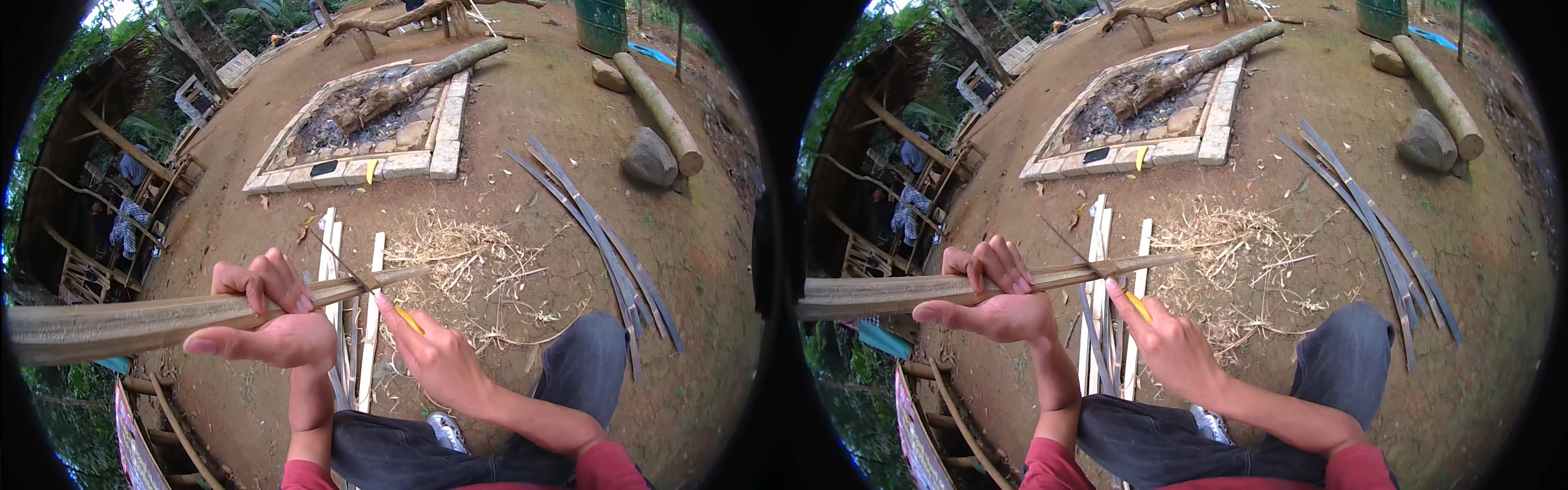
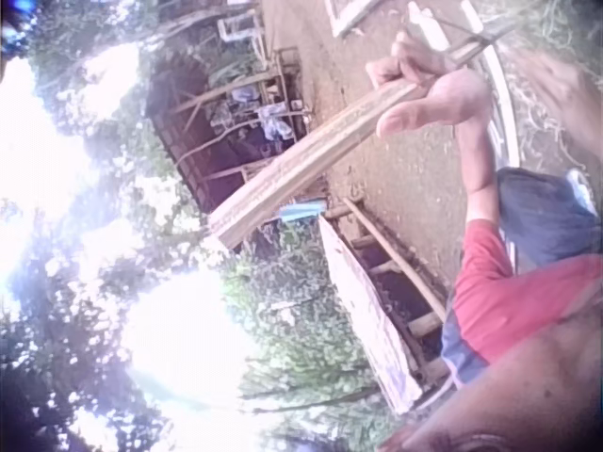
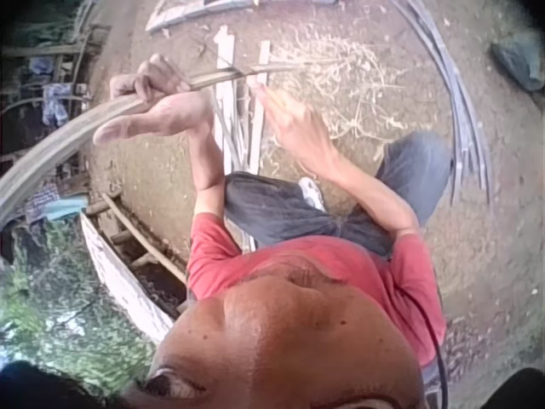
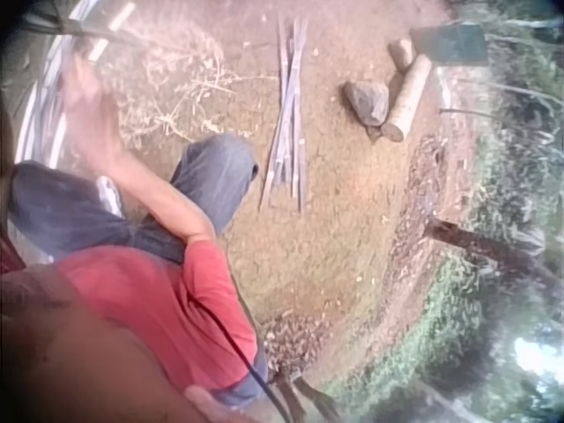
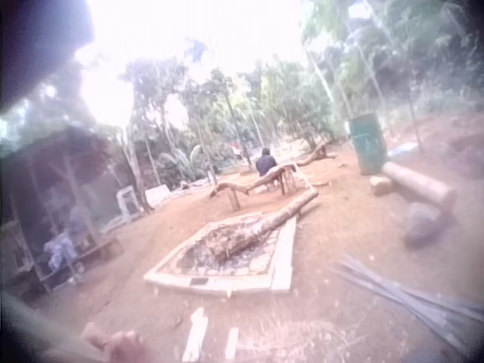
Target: The person uses a knife to shave thin strips of wood from a long piece of bamboo or timber held in their other hand.
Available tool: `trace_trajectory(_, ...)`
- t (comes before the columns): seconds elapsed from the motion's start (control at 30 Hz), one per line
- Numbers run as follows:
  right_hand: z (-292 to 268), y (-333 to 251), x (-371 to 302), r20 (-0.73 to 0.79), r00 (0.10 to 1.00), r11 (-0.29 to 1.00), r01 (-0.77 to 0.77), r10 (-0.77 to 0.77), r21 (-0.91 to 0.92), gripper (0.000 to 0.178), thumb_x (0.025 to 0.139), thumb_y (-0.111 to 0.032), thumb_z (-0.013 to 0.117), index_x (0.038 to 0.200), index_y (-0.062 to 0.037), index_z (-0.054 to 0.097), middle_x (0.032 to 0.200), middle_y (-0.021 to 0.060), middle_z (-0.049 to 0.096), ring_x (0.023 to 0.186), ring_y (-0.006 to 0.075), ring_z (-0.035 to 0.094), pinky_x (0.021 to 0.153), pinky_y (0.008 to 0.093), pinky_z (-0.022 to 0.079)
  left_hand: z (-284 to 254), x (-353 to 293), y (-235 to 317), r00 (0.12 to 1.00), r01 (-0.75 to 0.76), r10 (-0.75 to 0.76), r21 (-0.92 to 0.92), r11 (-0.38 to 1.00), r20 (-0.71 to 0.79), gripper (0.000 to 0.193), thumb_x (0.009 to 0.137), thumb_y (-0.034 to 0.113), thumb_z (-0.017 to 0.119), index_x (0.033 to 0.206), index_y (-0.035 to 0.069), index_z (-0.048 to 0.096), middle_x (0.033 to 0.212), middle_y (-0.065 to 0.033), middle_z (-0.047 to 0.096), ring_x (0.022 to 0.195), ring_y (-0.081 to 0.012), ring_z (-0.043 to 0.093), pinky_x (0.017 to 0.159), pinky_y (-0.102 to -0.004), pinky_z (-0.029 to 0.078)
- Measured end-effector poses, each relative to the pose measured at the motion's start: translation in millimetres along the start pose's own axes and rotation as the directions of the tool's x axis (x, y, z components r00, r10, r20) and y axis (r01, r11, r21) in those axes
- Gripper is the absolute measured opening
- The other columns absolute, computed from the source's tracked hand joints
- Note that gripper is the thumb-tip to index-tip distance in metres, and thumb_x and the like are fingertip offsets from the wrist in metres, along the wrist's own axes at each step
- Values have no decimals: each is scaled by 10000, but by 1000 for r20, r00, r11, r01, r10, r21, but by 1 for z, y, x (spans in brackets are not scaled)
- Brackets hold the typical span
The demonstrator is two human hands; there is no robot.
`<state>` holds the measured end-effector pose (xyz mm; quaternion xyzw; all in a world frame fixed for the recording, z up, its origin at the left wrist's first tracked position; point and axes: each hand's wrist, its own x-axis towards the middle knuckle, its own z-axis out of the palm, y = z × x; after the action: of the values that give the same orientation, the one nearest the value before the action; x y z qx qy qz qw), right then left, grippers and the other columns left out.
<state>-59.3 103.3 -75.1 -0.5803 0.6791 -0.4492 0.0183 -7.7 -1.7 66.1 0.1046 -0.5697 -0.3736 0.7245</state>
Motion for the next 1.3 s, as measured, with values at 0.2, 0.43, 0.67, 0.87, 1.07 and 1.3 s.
trace_trajectory(0.2,13,19,8,8,998,998,-64,64,5,570,942,-56,534,1480,-70,344,754,158,568,529,264,627,483,377,558,3,-7,-18,998,-21,20,16,1000,55,711,856,821,258,644,143,262,440,29,204,379,-78,167,369,-212,152)
trace_trajectory(0.43,-11,-15,-1,28,1000,1000,-7,6,31,629,879,4,546,1474,-57,353,775,141,555,513,244,627,486,371,561,-3,12,-22,998,-41,42,-5,999,42,704,869,805,275,635,141,275,434,16,220,366,-85,198,358,-206,167)
trace_trajectory(0.67,-18,-20,-4,56,998,1000,12,-11,-20,693,836,45,523,1491,-59,322,854,150,551,490,212,604,490,322,565,-5,8,-11,999,-46,46,3,999,11,718,853,823,261,626,143,290,446,14,219,364,-83,198,342,-195,181)
trace_trajectory(0.87,23,23,-2,-2,998,998,-58,58,-25,644,870,-11,590,1470,-90,371,800,146,568,504,226,603,485,352,558,-1,9,-10,996,-81,80,39,996,29,691,882,794,240,639,147,265,448,24,218,351,-72,205,351,-190,195)
trace_trajectory(1.07,3,2,1,38,999,1000,1,-1,-2,695,818,105,496,1477,-36,330,839,204,600,497,157,597,476,288,574,-4,22,-20,997,-75,74,7,997,29,698,875,801,237,633,147,253,453,20,200,351,-77,193,353,-190,185)
trace_trajectory(1.3,36,30,-5,-79,995,997,48,-53,-65,674,838,47,559,1471,-76,363,820,165,589,496,179,595,465,313,568,-4,17,-18,995,-91,92,-16,996,41,701,873,803,241,636,144,244,462,22,188,359,-76,185,333,-201,190)
